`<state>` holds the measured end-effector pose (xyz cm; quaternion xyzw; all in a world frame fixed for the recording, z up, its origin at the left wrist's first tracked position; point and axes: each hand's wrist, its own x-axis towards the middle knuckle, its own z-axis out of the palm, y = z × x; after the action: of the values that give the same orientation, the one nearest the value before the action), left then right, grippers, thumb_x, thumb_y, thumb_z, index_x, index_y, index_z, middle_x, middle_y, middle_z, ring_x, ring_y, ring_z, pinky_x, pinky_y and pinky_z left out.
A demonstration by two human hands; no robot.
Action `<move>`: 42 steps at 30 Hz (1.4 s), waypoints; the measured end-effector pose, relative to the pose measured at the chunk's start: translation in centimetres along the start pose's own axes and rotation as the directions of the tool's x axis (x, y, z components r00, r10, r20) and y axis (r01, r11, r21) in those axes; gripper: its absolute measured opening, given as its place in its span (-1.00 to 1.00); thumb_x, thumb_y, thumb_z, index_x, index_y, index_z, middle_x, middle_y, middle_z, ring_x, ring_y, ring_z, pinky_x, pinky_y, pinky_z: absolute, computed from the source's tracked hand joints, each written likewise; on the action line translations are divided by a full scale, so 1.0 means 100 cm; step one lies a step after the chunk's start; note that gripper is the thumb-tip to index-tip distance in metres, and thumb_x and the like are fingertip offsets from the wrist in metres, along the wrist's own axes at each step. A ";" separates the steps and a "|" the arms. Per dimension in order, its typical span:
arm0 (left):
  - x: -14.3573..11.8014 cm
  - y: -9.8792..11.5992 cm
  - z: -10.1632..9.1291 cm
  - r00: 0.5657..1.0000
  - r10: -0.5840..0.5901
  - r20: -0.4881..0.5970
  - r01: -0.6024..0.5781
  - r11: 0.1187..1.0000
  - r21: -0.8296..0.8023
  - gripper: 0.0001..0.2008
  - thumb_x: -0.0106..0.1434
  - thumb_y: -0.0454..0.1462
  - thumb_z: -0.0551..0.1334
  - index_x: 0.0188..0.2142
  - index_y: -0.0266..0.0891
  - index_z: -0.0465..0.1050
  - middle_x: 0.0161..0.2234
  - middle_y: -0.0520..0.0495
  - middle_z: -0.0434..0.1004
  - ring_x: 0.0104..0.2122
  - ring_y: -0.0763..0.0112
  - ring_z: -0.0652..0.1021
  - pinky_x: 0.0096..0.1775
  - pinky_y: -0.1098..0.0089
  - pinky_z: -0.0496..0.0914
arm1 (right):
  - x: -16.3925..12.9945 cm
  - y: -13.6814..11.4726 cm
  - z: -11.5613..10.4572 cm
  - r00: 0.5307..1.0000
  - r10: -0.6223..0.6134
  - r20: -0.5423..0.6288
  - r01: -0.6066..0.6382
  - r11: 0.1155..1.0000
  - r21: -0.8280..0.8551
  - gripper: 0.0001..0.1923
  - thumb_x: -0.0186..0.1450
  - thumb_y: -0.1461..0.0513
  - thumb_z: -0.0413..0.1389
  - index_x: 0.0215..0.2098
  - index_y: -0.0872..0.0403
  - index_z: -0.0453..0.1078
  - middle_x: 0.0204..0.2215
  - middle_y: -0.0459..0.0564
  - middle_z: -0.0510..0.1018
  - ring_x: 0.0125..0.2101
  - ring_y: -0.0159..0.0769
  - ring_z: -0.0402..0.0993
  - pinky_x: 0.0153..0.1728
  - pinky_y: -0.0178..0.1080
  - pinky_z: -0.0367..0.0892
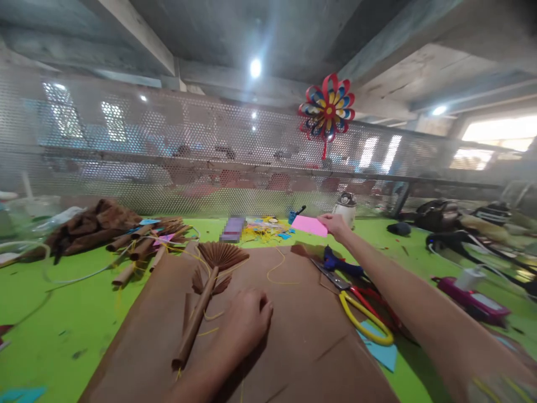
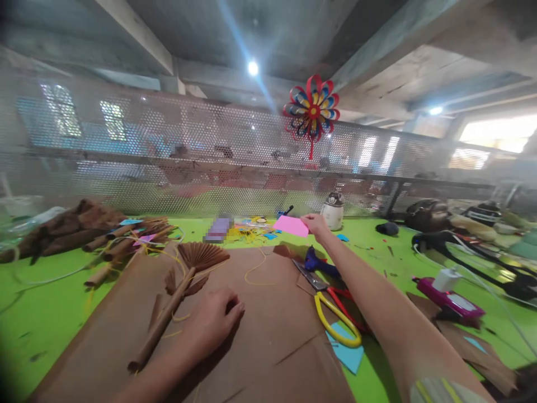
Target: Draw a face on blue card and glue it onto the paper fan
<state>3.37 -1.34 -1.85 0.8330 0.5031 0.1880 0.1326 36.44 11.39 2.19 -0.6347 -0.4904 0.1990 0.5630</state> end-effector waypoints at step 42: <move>0.018 -0.008 0.004 0.971 -0.229 -0.070 0.081 0.591 -0.803 -0.40 -0.04 -0.13 0.25 0.00 -0.36 0.37 -0.65 0.24 0.03 -0.64 0.54 0.14 -0.56 0.52 -0.01 | -0.103 -0.011 -0.088 0.997 0.026 -0.073 0.002 0.935 0.355 -0.60 -0.11 0.11 0.34 -0.36 0.15 0.45 -0.73 -0.18 0.35 -0.70 -0.53 0.17 -0.69 -0.41 0.02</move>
<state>3.67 0.59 -2.18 0.6212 0.4471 0.4480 0.4621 38.54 -2.01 2.57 -0.5328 -0.4207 0.2634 0.6854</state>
